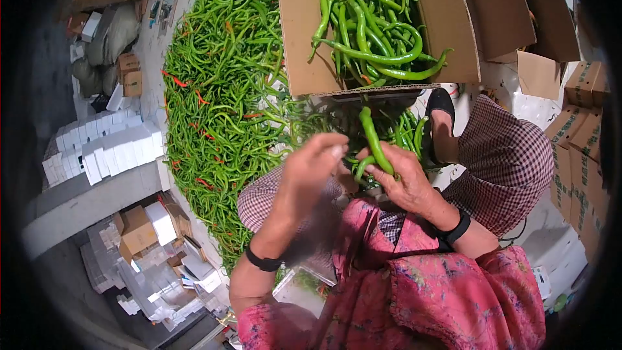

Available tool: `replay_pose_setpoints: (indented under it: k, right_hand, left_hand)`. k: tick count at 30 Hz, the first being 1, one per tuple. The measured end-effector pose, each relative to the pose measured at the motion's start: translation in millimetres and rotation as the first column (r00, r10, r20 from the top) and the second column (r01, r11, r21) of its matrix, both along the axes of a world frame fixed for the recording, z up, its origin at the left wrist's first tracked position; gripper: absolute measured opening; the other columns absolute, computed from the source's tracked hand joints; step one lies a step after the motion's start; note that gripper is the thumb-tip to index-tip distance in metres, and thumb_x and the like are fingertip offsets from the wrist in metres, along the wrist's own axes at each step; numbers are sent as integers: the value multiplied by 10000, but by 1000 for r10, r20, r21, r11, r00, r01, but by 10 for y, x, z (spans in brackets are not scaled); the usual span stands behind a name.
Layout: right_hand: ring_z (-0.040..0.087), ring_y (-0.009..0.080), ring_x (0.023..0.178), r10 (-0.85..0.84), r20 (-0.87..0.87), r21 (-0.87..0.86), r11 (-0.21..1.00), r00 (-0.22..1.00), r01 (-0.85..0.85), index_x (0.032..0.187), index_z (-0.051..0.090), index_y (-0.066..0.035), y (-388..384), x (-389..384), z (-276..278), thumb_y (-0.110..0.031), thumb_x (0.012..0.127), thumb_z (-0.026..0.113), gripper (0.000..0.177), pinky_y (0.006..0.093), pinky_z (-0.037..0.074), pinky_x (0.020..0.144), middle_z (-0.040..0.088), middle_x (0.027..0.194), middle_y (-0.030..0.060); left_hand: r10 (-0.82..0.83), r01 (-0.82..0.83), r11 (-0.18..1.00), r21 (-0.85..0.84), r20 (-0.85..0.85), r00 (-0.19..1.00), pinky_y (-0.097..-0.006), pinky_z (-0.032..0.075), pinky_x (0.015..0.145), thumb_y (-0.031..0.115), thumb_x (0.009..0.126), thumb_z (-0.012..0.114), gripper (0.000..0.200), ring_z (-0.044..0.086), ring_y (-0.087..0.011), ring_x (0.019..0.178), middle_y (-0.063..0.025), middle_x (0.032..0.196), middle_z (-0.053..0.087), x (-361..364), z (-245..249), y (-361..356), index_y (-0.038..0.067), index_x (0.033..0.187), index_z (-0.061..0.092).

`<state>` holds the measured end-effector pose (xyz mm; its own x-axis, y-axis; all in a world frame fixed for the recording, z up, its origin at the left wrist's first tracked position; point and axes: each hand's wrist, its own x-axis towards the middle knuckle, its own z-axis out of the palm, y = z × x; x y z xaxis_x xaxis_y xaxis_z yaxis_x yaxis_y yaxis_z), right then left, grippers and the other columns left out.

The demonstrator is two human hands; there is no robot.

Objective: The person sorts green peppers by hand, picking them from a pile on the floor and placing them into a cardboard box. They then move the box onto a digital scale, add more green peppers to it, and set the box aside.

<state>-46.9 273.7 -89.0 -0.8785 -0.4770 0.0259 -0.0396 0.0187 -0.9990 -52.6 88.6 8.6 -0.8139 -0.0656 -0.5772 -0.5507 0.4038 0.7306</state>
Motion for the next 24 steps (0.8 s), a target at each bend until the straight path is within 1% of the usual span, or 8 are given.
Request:
replay_pose_setpoints:
  k: [2, 4, 6, 8, 11, 13, 19, 24]
  right_hand:
    - [620, 333, 806, -13, -83, 11, 1000, 996, 14, 1065, 589, 1, -11, 14, 64, -15, 812, 603, 254, 366, 468, 735, 638, 893, 147]
    - [613, 329, 785, 46, -263, 65, 997, 964, -30, 1097, 587, -45, -10, 57, 70, -11, 703, 589, 395, 397, 427, 649, 616, 857, 147]
    - [619, 318, 762, 65, -292, 94, 995, 954, -39, 1114, 579, -48, -8, 91, 86, -13, 671, 589, 444, 389, 428, 648, 625, 843, 138]
    - [591, 360, 741, 142, -267, 156, 982, 953, -103, 1030, 562, -33, -6, 110, 101, -7, 730, 613, 305, 416, 424, 636, 596, 801, 157]
    - [613, 372, 801, 192, -109, 86, 979, 975, -183, 1029, 559, -49, -6, 94, 127, -32, 739, 635, 300, 446, 456, 659, 621, 842, 160]
    - [619, 377, 821, 212, -115, 119, 973, 971, -198, 1028, 558, -54, 9, 57, 147, -41, 741, 643, 300, 454, 469, 671, 629, 859, 160]
    - [622, 391, 829, 341, -222, 470, 859, 913, -206, 1019, 549, -30, 105, 1, -31, -38, 768, 638, 266, 471, 482, 682, 626, 864, 175]
    - [614, 315, 708, 128, -127, 175, 979, 984, -105, 1001, 553, -24, 125, -65, -88, -116, 902, 578, 137, 401, 469, 617, 597, 772, 129]
  left_hand:
    - [192, -239, 909, 340, 165, 967, -269, 449, 884, 235, 973, 520, 335, 579, -134, 982, -78, 1056, 636, 122, -137, 102, -28, 1172, 583]
    - [192, -268, 887, 377, 227, 955, -282, 428, 929, 230, 981, 508, 339, 571, -153, 1034, -98, 1109, 624, 149, -171, 172, -35, 1185, 560]
    - [251, -282, 869, 406, 130, 959, -217, 416, 657, 296, 991, 492, 352, 528, -102, 753, -7, 881, 568, 149, -163, 219, -7, 1143, 586]
    - [254, -288, 837, 465, 135, 958, -222, 449, 694, 258, 996, 474, 339, 567, -124, 812, -48, 894, 580, 137, -79, 229, -29, 1153, 567]
    - [378, -405, 760, 509, 161, 912, -376, 445, 981, 203, 965, 539, 334, 594, -234, 1009, -133, 1072, 621, 139, 15, 225, -45, 1189, 530]
    - [461, -444, 775, 450, 80, 884, -307, 511, 804, 194, 994, 447, 349, 629, -207, 903, -116, 980, 609, 150, 58, 216, -68, 1218, 503]
    - [471, -416, 738, 531, 35, 881, -311, 522, 722, 212, 991, 483, 376, 629, -184, 809, -94, 960, 608, 159, 275, 151, -62, 1249, 494]
    - [593, -358, 584, 729, -81, 801, -199, 329, 485, 243, 981, 513, 396, 421, -61, 586, 14, 723, 435, 158, 396, -428, -70, 1222, 508]
